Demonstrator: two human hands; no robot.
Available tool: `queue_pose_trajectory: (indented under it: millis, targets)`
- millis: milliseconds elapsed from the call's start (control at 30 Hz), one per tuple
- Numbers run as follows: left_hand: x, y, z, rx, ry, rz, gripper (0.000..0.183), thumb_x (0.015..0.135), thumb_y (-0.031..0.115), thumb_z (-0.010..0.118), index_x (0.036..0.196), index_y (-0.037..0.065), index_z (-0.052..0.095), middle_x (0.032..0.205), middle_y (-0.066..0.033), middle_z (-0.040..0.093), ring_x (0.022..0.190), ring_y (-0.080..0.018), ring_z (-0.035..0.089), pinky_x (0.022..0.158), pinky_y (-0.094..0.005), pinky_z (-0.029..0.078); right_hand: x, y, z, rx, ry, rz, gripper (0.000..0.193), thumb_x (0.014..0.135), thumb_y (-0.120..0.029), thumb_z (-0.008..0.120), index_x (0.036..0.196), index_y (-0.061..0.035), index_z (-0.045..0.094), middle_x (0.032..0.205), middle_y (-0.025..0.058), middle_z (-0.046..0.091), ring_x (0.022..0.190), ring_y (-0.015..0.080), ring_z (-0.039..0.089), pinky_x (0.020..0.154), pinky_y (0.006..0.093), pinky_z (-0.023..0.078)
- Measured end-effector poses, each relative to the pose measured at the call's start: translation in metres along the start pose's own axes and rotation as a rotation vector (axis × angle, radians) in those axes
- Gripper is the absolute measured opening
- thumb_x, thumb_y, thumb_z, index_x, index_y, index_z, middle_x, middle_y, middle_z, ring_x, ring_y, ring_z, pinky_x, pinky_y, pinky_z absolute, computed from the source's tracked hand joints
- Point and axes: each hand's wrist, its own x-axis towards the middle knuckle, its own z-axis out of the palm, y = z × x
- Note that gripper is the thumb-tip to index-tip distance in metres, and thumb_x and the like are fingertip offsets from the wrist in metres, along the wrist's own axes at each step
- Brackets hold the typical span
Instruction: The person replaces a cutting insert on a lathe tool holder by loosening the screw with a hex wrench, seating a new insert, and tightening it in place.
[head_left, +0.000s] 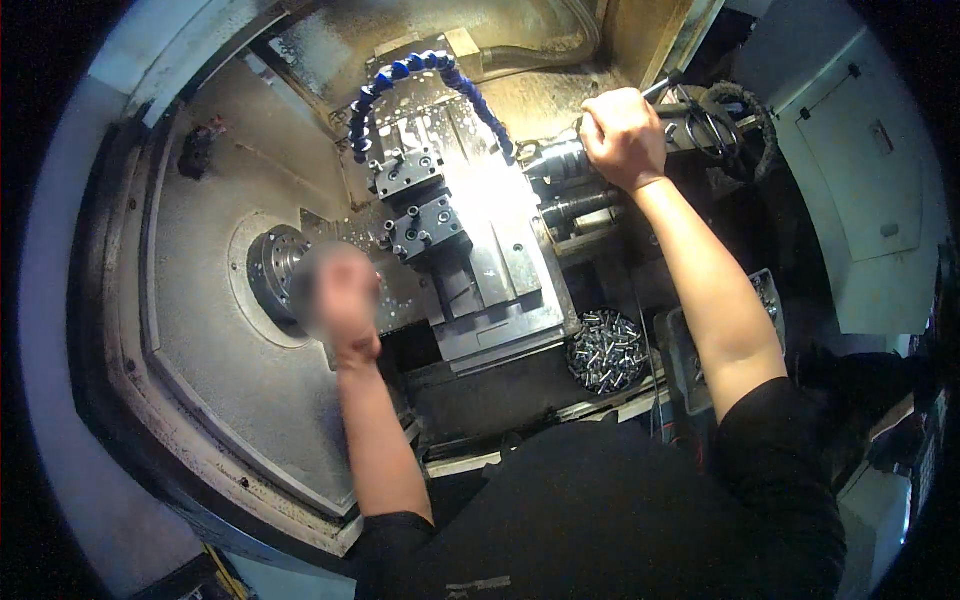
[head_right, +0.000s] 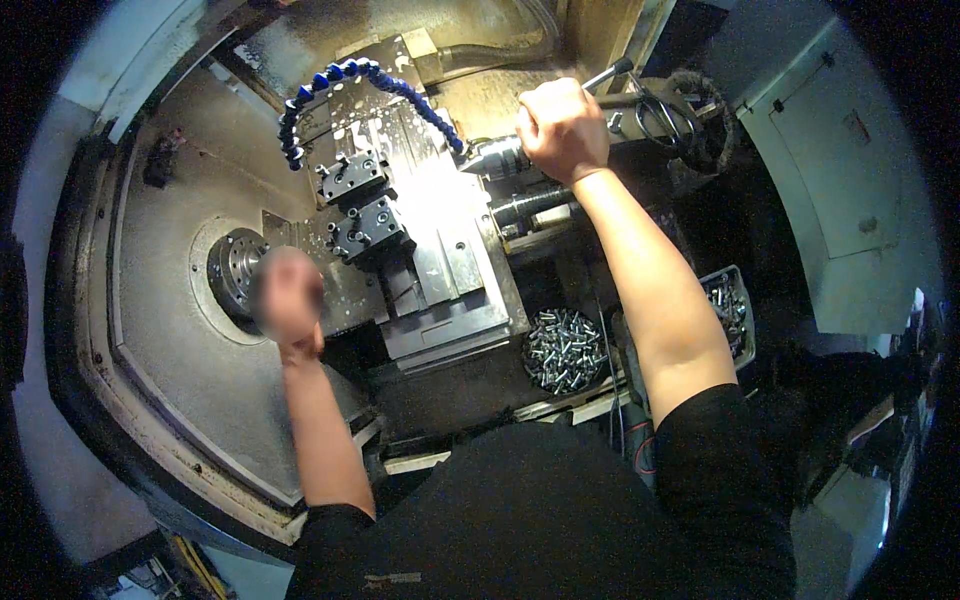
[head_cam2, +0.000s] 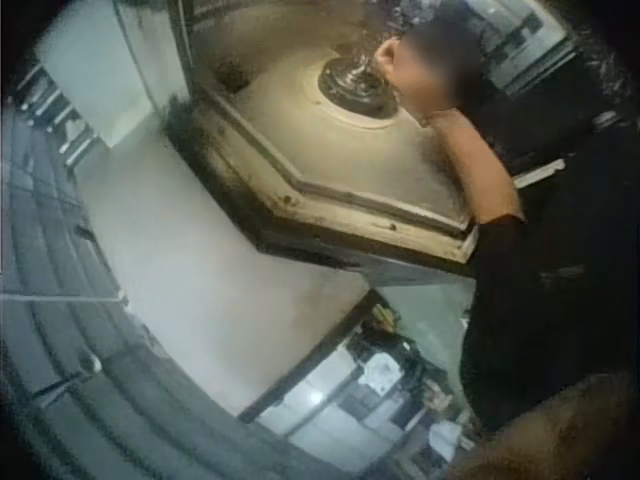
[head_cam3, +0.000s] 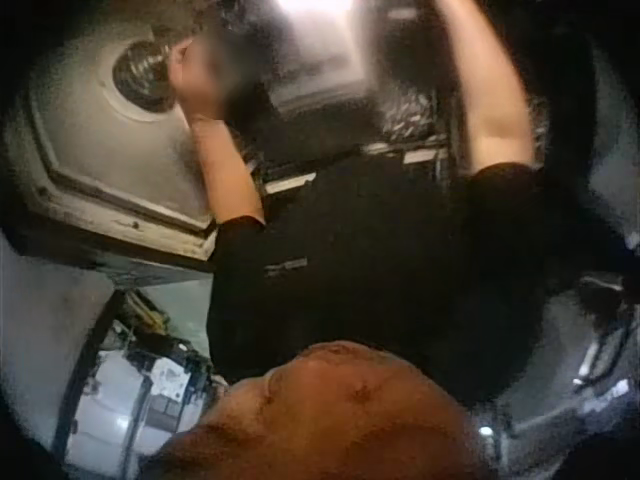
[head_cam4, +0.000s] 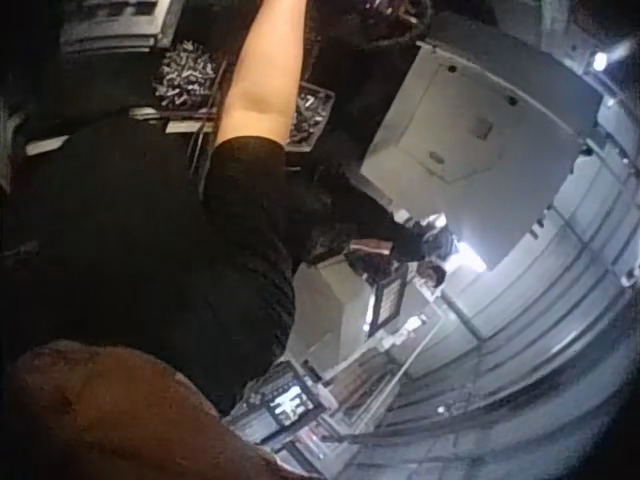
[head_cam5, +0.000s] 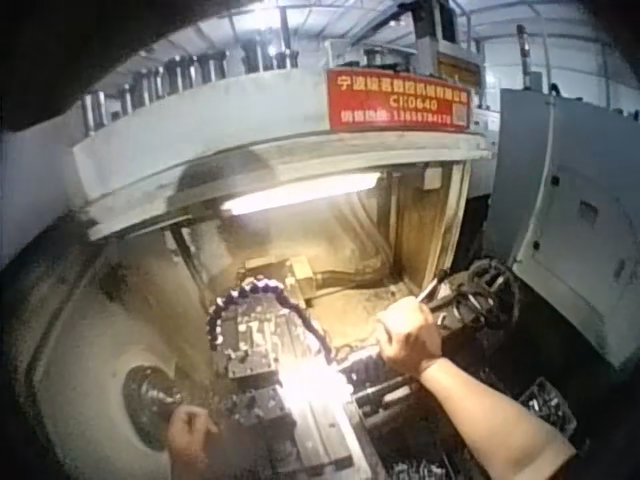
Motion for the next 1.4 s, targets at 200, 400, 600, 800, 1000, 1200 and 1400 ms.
queue_pose_trajectory:
  millis: [200, 400, 600, 800, 1000, 1200, 1400]
  targets:
    - [-0.075, -0.024, 0.114, 0.755, -0.197, 0.576, 0.008, 0.090, 0.011, 0.079, 0.097, 0.010, 0.076, 0.096, -0.0077, 0.068, 0.098, -0.0307, 0.064, 0.088, -0.0431, 0.051, -0.004, 0.003, 0.000, -0.013, -0.017, 0.030, 0.012, 0.087, -0.025, 0.071, 0.087, -0.0133, 0.075, 0.091, 0.0081, 0.072, 0.096, 0.0309, 0.067, 0.090, 0.0441, 0.055]
    - [-0.086, -0.045, 0.135, 0.989, -0.188, 0.615, 0.013, 0.087, 0.017, 0.080, 0.099, 0.013, 0.077, 0.100, -0.0055, 0.067, 0.106, -0.0296, 0.062, 0.093, -0.0452, 0.047, -0.006, 0.004, 0.002, 0.009, 0.014, 0.019, 0.013, 0.087, -0.026, 0.071, 0.084, -0.0128, 0.073, 0.088, 0.0084, 0.070, 0.094, 0.0311, 0.066, 0.087, 0.0442, 0.055]
    - [-0.084, -0.033, 0.131, 1.144, -0.155, 0.614, 0.018, 0.089, 0.021, 0.079, 0.105, 0.014, 0.077, 0.104, -0.0052, 0.067, 0.109, -0.0290, 0.061, 0.097, -0.0454, 0.045, -0.005, 0.004, 0.002, 0.006, 0.020, 0.029, 0.013, 0.087, -0.026, 0.071, 0.084, -0.0129, 0.073, 0.086, 0.0085, 0.069, 0.092, 0.0311, 0.066, 0.087, 0.0442, 0.055]
    - [-0.078, -0.037, 0.095, 1.182, -0.047, 0.510, 0.019, 0.091, 0.016, 0.075, 0.109, 0.010, 0.076, 0.106, -0.0104, 0.065, 0.104, -0.0334, 0.061, 0.093, -0.0472, 0.048, -0.003, 0.006, -0.002, 0.022, 0.011, 0.043, 0.014, 0.088, -0.027, 0.071, 0.086, -0.0133, 0.074, 0.086, 0.0086, 0.069, 0.092, 0.0309, 0.066, 0.087, 0.0446, 0.056]
    - [-0.069, -0.034, 0.089, 1.317, -0.103, 0.471, 0.014, 0.091, 0.021, 0.075, 0.099, 0.010, 0.070, 0.100, -0.0124, 0.063, 0.099, -0.0357, 0.061, 0.088, -0.0500, 0.049, -0.001, 0.002, -0.003, 0.028, -0.066, 0.073, 0.016, 0.088, -0.024, 0.075, 0.096, -0.0106, 0.079, 0.097, 0.0102, 0.075, 0.099, 0.0313, 0.069, 0.093, 0.0442, 0.055]
    - [-0.066, -0.032, 0.094, 1.351, -0.184, 0.454, 0.018, 0.089, 0.023, 0.079, 0.098, 0.012, 0.066, 0.098, -0.0109, 0.061, 0.098, -0.0338, 0.061, 0.085, -0.0488, 0.049, -0.004, 0.001, -0.001, 0.047, -0.071, 0.072, 0.015, 0.087, -0.021, 0.073, 0.095, -0.0089, 0.077, 0.096, 0.0121, 0.074, 0.097, 0.0340, 0.069, 0.091, 0.0460, 0.055]
    - [-0.067, -0.042, 0.080, 1.090, -0.071, 0.517, 0.010, 0.097, 0.016, 0.068, 0.100, 0.009, 0.062, 0.096, -0.0135, 0.064, 0.095, -0.0346, 0.063, 0.085, -0.0484, 0.050, -0.001, -0.008, -0.002, 0.020, -0.069, 0.046, 0.011, 0.089, -0.020, 0.071, 0.090, -0.0097, 0.074, 0.094, 0.0128, 0.072, 0.095, 0.0345, 0.068, 0.086, 0.0466, 0.055]
